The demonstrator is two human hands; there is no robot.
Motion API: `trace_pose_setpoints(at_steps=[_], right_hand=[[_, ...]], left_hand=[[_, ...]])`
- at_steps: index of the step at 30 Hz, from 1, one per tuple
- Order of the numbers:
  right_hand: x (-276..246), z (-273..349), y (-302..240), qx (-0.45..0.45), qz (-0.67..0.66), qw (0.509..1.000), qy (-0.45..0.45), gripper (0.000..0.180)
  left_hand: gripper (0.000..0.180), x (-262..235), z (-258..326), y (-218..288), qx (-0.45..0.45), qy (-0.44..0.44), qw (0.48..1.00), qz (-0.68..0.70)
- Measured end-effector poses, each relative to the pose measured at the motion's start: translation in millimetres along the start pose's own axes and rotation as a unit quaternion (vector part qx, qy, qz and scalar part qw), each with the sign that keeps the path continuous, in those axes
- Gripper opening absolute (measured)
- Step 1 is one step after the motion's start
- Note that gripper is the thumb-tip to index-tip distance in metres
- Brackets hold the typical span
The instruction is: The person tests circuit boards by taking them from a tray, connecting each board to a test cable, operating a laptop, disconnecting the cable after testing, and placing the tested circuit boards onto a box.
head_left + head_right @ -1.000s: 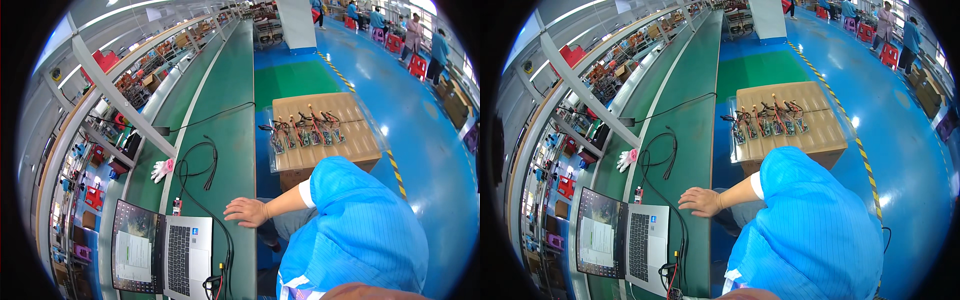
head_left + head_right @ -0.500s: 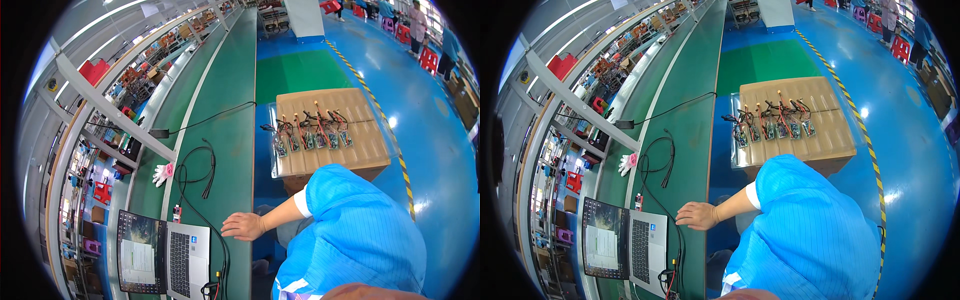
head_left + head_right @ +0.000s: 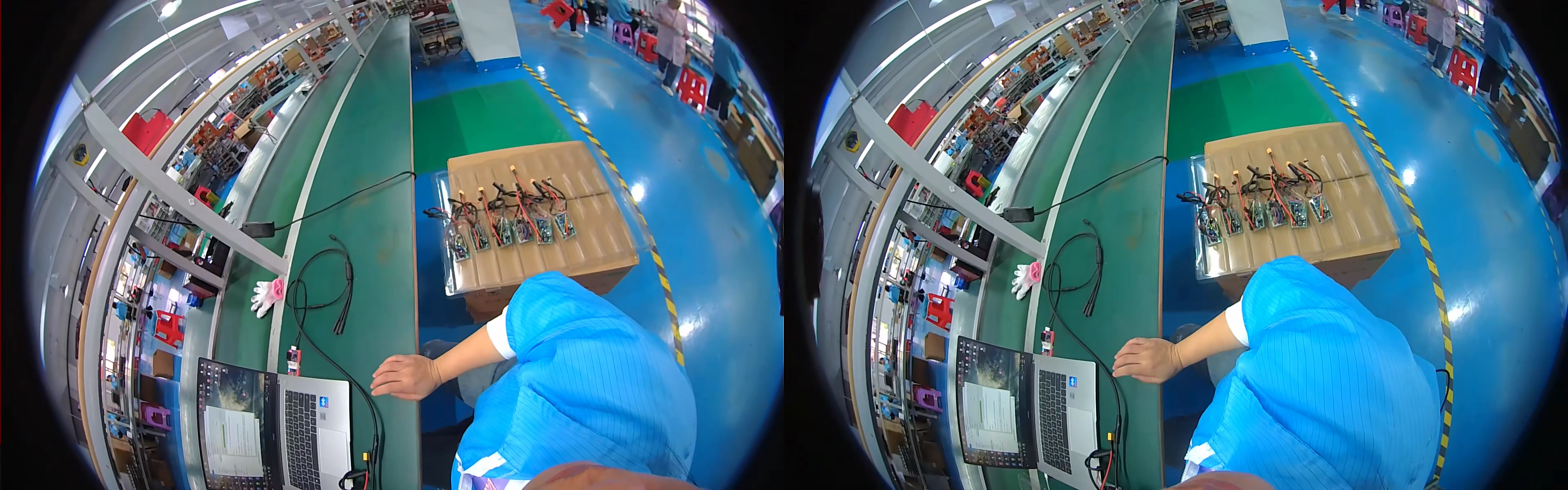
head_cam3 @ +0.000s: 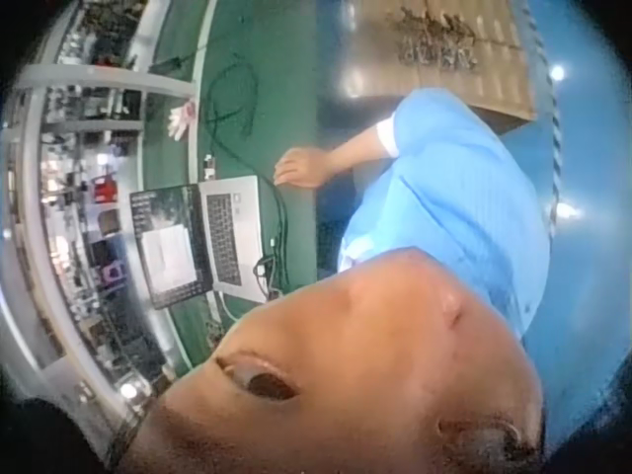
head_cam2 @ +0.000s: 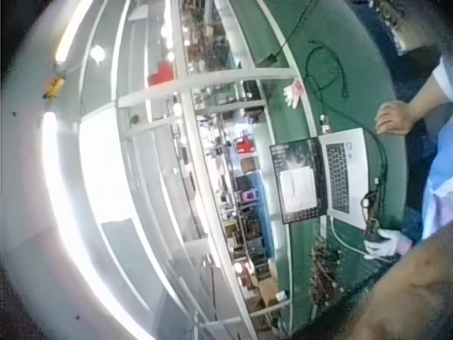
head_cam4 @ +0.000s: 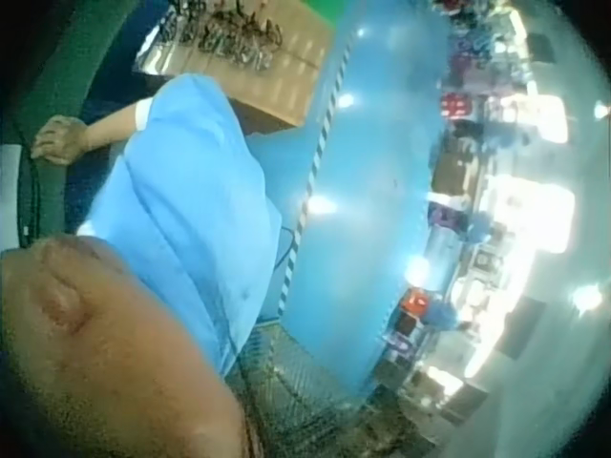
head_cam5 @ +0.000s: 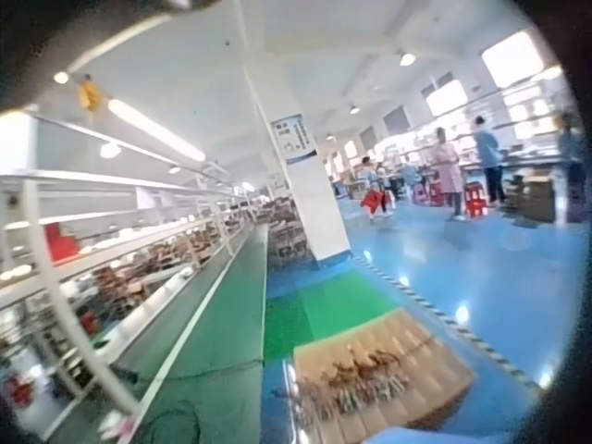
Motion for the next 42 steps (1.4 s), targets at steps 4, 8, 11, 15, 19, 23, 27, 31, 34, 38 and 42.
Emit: trace_pose_setpoints(at_steps=[4,8,11,15,19,23,27,31,34,38,42], right_hand=[[1.1,1.4,-0.4,0.007,-0.004,1.0,-0.008,0.041],[1.3,1.6,0.5,0.011,-0.001,1.0,-0.017,0.041],[1.6,0.4,0.9,0.01,-0.006,1.0,-0.022,0.042],[1.9,1.7,2.5,0.01,-0.013,1.0,-0.013,0.042],[2.3,3.9,3.2,0.005,-0.03,0.999,-0.01,0.044],[2.5,4.3,4.3,-0.003,-0.049,0.999,-0.007,0.043],[1.0,4.7,4.4,-0.012,-0.076,0.997,0.0,0.036],[0.2,5.7,3.4,-0.024,-0.1,0.995,0.007,0.03],[-2.0,6.2,3.7,-0.041,-0.093,0.995,0.005,0.028],[-1.8,10.9,7.6,-0.044,-0.096,0.994,0.005,0.027],[-1.5,8.1,3.1,-0.058,-0.099,0.993,0.001,0.028]], left_hand=[[0.054,-1.5,-4.5,-2.2,-0.005,-0.049,0.999,-0.006],[0.054,2.1,-8.9,2.4,-0.015,-0.067,0.998,0.012],[0.054,7.6,-11.1,7.5,-0.013,-0.072,0.997,0.016],[0.053,17.1,-14.6,17.7,-0.007,-0.075,0.997,0.027],[0.053,24.4,-17.9,30.1,0.001,-0.077,0.997,0.032],[0.052,32.8,-22.5,43.9,0.011,-0.082,0.996,0.036],[0.052,39.2,-25.7,53.3,0.017,-0.084,0.996,0.034],[0.051,42.0,-28.0,61.4,0.02,-0.084,0.996,0.025],[0.051,44.7,-30.3,67.9,0.021,-0.084,0.996,0.015],[0.05,51.2,-31.3,79.2,0.023,-0.087,0.996,0.007],[0.05,47.3,-32.8,81.7,0.026,-0.077,0.997,0.002]])
Point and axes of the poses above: each hand's wrist, its own z-axis away from the middle knuckle, its own x-axis out of the palm, y = z × x, the point moved 5 cm from there along -z, towards the middle knuckle, and after that the axes turned 3 degrees about -y, right-handed, at the moved point
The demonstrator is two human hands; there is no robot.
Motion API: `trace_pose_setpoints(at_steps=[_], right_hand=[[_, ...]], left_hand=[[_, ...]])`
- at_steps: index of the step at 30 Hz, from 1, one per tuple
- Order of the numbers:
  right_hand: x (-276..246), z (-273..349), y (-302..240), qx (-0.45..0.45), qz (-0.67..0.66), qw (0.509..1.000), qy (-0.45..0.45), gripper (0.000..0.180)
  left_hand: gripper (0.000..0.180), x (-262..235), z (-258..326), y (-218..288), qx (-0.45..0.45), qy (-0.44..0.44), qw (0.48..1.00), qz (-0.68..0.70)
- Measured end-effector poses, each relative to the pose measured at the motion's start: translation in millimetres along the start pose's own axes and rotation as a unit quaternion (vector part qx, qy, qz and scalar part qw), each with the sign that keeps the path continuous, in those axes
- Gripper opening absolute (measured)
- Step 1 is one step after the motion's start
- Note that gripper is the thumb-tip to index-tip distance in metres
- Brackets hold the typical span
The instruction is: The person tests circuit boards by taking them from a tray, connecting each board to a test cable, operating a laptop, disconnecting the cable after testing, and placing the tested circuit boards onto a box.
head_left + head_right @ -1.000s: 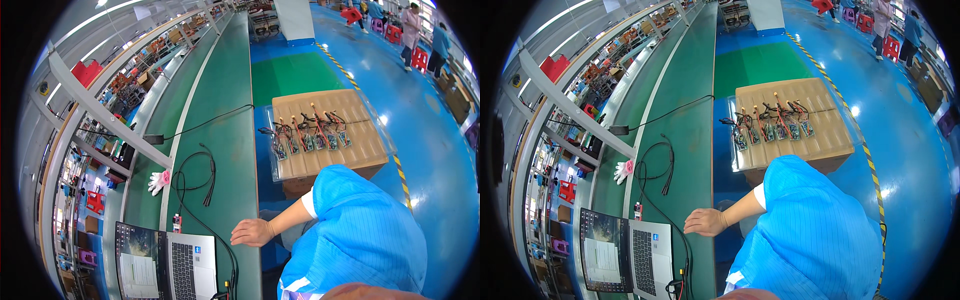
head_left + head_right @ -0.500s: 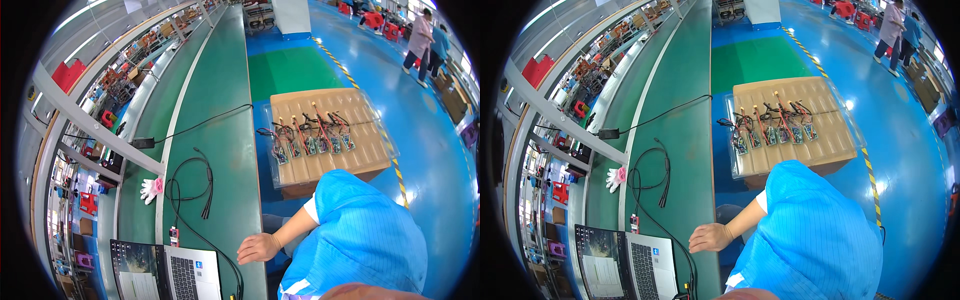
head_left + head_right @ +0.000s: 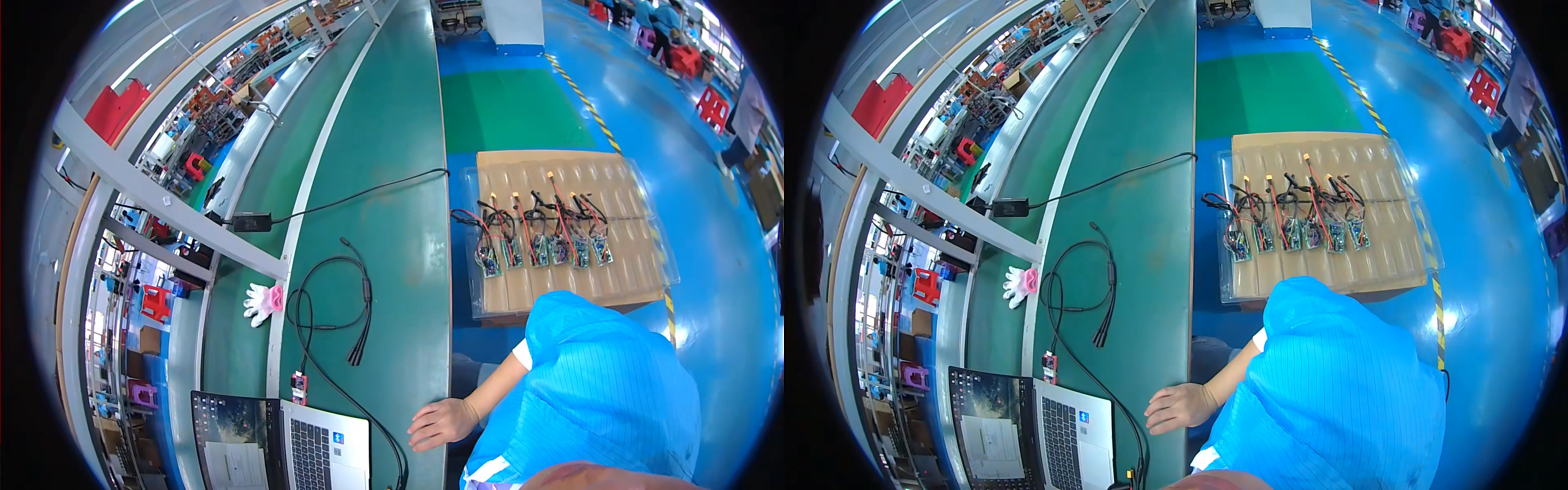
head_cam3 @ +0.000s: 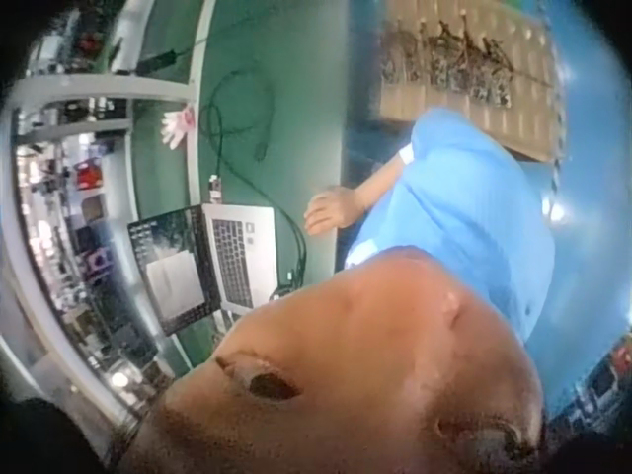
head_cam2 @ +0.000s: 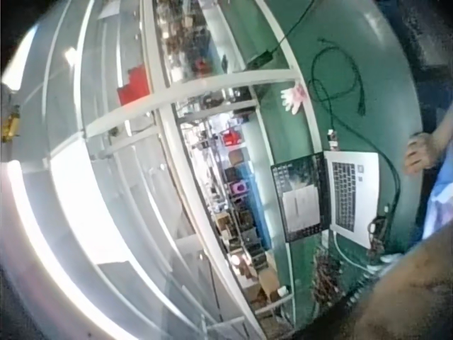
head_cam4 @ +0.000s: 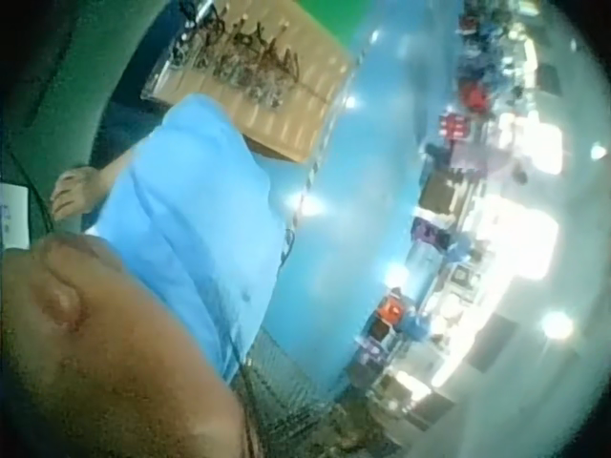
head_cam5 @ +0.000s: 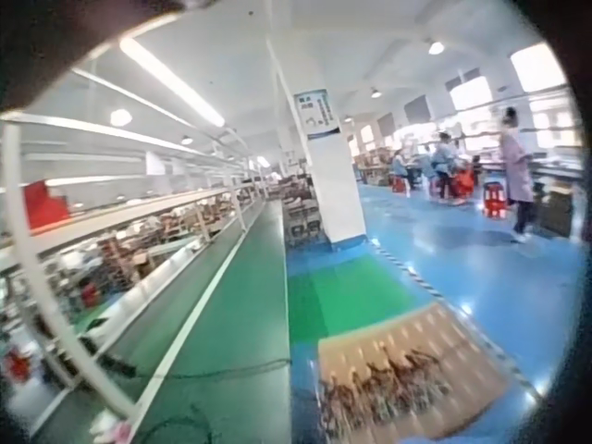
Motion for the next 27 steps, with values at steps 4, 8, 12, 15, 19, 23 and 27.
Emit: trace_pose_setpoints(at_steps=[4,8,12,15,19,23,27], right_hand=[[-0.2,2.7,2.7,0.001,0.0,1.0,-0.007,0.029],[-0.2,1.1,0.9,0.001,0.005,1.0,-0.012,0.029],[-0.4,-1.5,-0.7,0.012,0.01,1.0,-0.018,0.03],[-0.2,-1.7,-1.0,0.025,0.015,0.999,-0.019,0.031],[-0.3,-1.4,1.9,0.07,0.02,0.997,-0.023,0.039],[-6.7,-18.2,4.1,0.142,-0.005,0.989,-0.039,0.047],[32.9,-42.6,3.8,0.127,0.019,0.988,-0.084,0.048]], left_hand=[[0.049,3.3,0.1,1.8,0.0,0.003,1.0,0.001],[0.049,2.3,3.3,-5.5,-0.001,0.008,1.0,0.006],[0.048,-2.2,8.0,-18.2,-0.003,0.015,1.0,0.014],[0.048,-7.3,13.9,-31.8,-0.006,0.017,1.0,0.021],[0.047,-16.5,24.6,-52.6,-0.011,0.027,0.999,0.028],[0.047,-26.5,38.5,-75.3,-0.029,0.033,0.999,0.029],[0.047,-34.4,60.9,-119.1,-0.057,0.038,0.998,0.001]])
Point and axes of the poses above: each hand's wrist, its own z-axis away from the middle knuckle, its own x-axis out of the palm, y = z × x, the point moved 5 cm from there along -z, towards the middle knuckle, and after that the axes turned 3 degrees about -y, right-handed, at the moved point
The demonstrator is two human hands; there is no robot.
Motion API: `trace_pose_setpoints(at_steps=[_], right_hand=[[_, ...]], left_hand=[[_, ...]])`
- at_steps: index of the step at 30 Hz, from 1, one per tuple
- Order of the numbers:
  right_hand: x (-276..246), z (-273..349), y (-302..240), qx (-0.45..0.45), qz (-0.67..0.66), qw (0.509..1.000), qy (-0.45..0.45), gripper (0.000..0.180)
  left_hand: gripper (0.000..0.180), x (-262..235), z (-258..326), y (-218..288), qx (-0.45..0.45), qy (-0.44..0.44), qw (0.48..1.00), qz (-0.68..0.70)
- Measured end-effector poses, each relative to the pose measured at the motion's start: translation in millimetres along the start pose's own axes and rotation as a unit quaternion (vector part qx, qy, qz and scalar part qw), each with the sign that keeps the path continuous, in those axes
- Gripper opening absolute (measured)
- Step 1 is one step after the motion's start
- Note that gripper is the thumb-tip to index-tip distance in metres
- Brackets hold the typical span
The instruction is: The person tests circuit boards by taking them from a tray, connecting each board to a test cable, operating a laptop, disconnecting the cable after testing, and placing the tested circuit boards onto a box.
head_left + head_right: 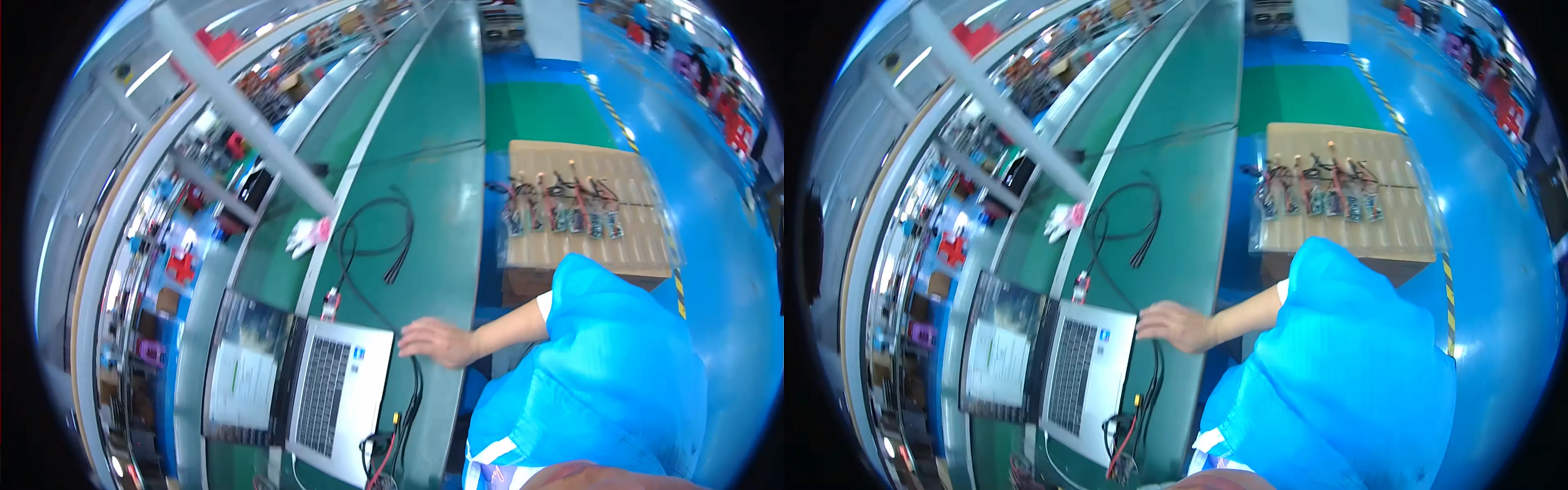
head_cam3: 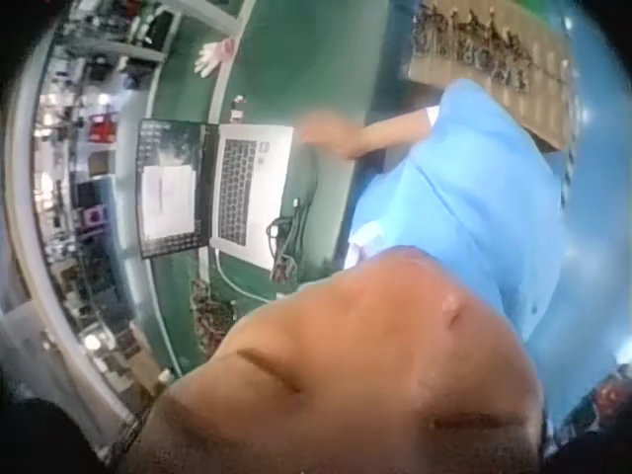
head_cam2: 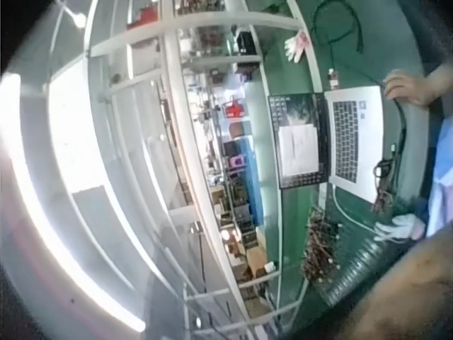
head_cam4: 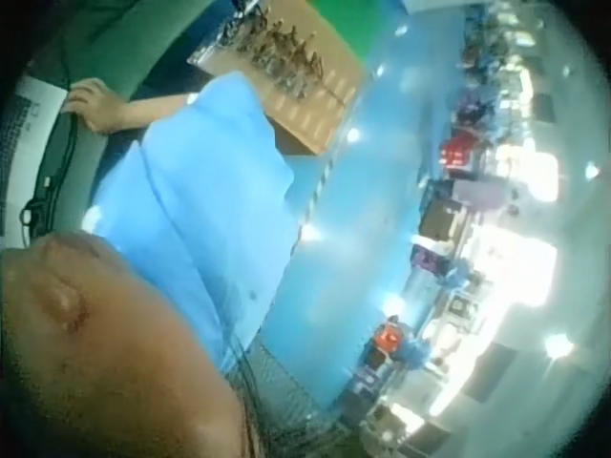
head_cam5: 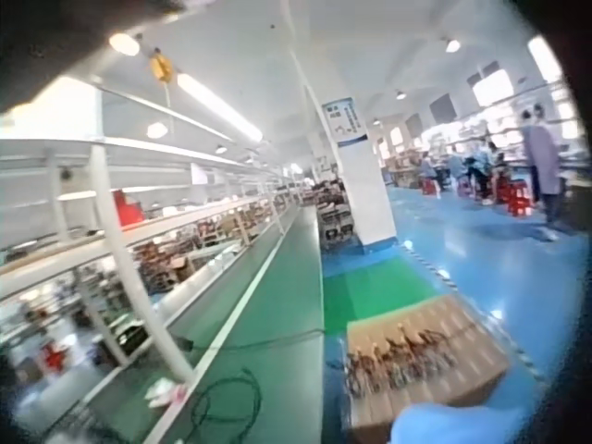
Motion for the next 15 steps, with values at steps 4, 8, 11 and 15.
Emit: trace_pose_setpoints(at_steps=[4,8,11,15], right_hand=[[12.0,0.7,9.2,0.001,0.009,1.0,-0.023,0.06],[-3.9,-3.6,10.3,0.045,0.025,0.998,-0.043,0.049],[-14.9,-13.0,-14.0,0.029,0.003,0.999,-0.044,0.053],[3.2,-34.9,-49.0,-0.062,-0.048,0.987,-0.138,0.045]], left_hand=[[0.061,17.3,27.2,-41.4,-0.015,-0.025,0.999,0.018],[0.072,23.0,18.0,-34.0,-0.146,-0.08,0.981,0.099],[0.064,4.3,-2.3,-27.1,-0.09,-0.061,0.988,0.113],[0.049,3.3,-32.2,-2.1,0.047,-0.189,0.968,0.156]])
Point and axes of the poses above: each hand's wrist, its own z-axis away from the middle knuckle, its own x-axis out of the palm, y = z × x, the point moved 5 cm from there along -z, towards the middle knuckle, and after that the axes turned 3 degrees about -y, right-handed, at the moved point
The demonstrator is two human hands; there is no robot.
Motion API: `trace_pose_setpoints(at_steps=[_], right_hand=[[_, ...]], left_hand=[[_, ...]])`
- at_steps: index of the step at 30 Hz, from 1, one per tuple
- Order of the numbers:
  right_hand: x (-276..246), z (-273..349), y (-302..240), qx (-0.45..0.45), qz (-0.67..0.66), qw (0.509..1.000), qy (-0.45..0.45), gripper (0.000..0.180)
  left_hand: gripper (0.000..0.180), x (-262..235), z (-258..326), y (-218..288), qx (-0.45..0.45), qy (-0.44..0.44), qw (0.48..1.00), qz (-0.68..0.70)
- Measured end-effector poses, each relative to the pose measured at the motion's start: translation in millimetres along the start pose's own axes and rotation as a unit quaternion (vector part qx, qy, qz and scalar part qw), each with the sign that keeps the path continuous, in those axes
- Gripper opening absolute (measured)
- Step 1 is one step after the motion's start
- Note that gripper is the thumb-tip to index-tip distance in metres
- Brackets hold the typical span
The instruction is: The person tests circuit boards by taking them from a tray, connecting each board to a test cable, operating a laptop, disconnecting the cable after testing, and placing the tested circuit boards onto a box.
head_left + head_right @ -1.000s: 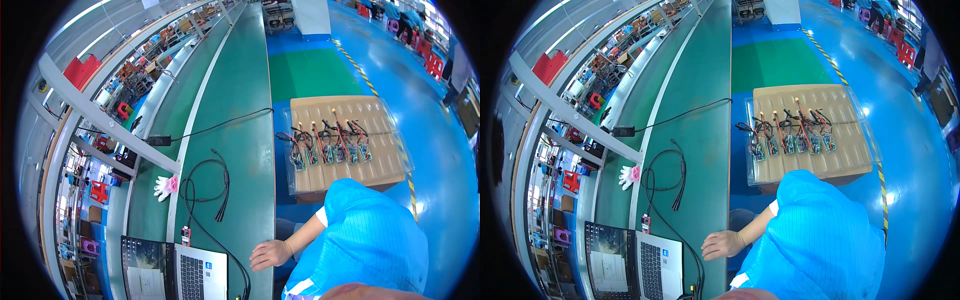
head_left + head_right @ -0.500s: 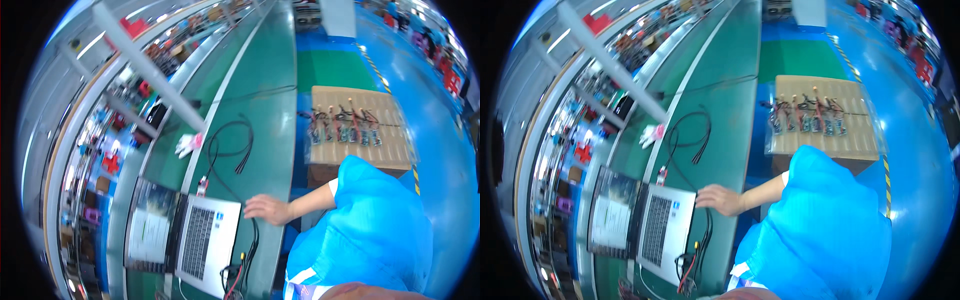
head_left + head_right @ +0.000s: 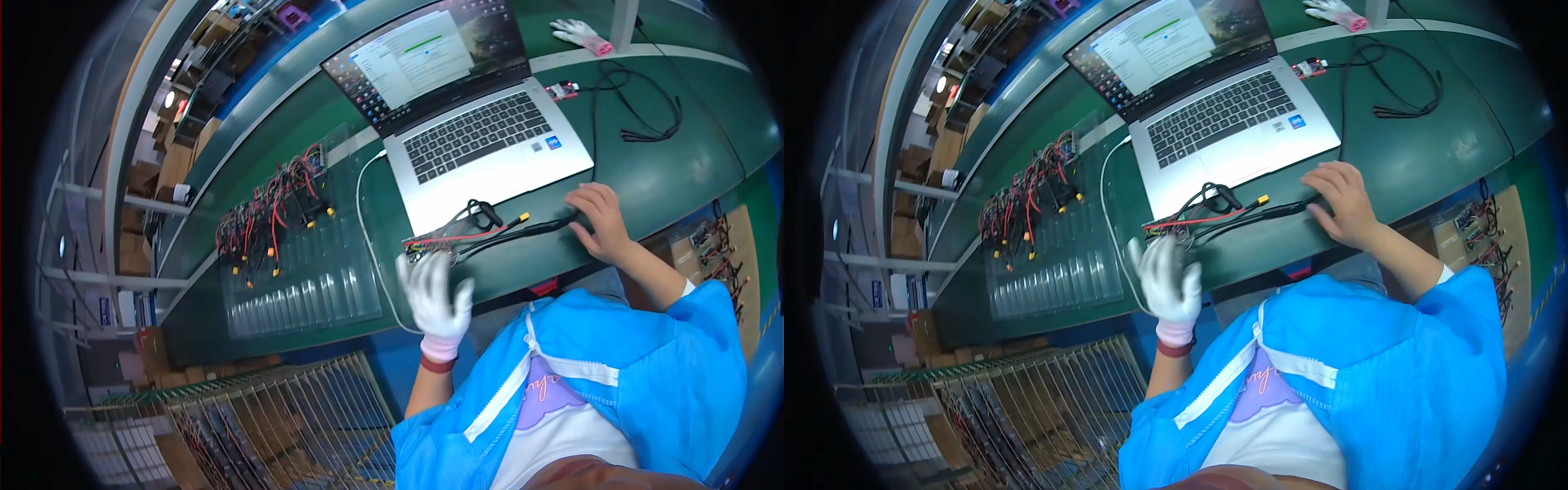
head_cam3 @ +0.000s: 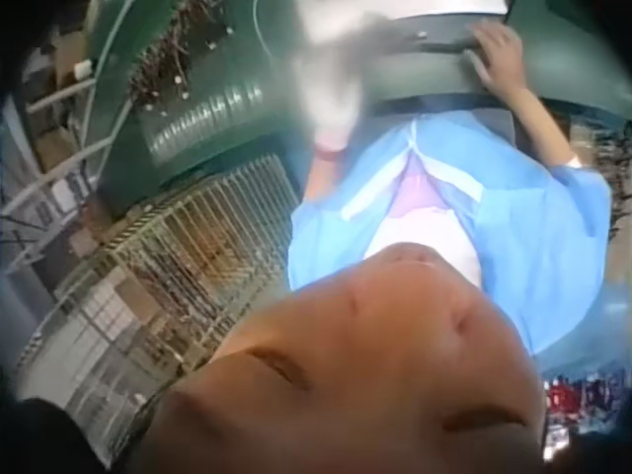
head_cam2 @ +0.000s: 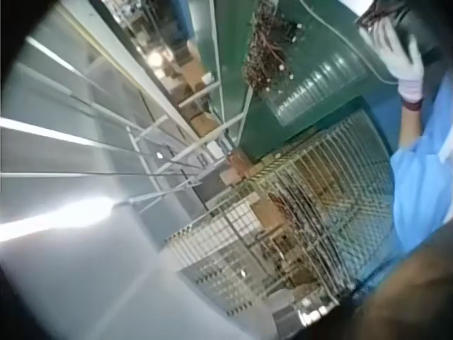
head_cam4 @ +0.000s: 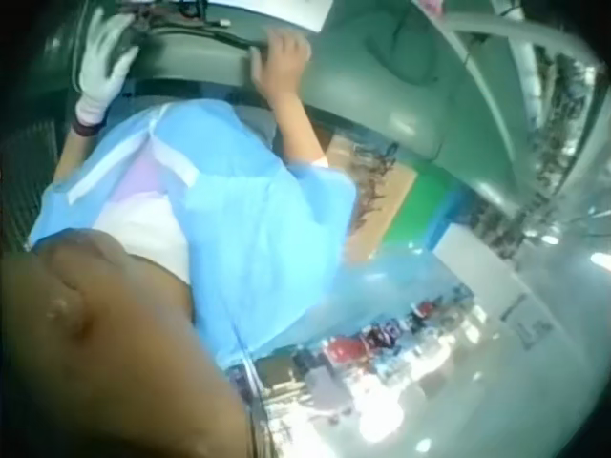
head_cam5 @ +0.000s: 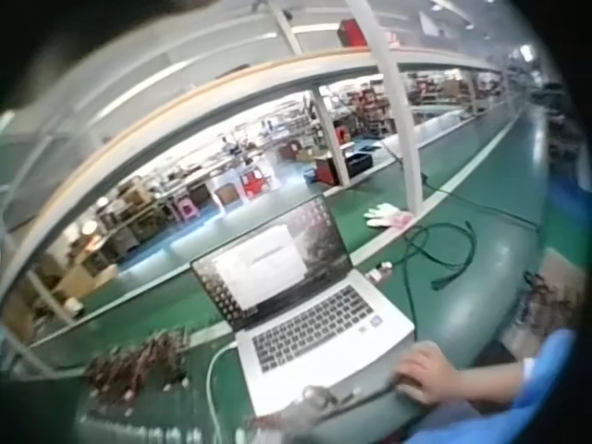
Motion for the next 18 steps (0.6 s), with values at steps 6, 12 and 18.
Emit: trace_pose_setpoints(at_steps=[6,12,18], right_hand=[[27.3,-18.7,-6.4,-0.034,0.061,0.985,-0.156,0.031],[18.5,-12.9,1.1,-0.051,0.029,0.99,-0.127,0.018],[6.1,-21.2,2.4,-0.131,0.008,0.977,-0.165,0.016]], left_hand=[[0.052,41.5,-47.0,57.4,0.119,-0.153,0.98,-0.052],[0.047,89.7,-62.1,70.1,0.163,-0.2,0.961,-0.098],[0.025,99.6,-75.4,68.2,0.187,-0.278,0.937,-0.101]])
Point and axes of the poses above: each hand's wrist, its own z-axis away from the middle knuckle, its own x-axis out of the palm, y = z × x, the point moved 5 cm from there along -z, towards the middle knuckle, and after that the axes turned 3 degrees about -y, right-handed, at the moved point
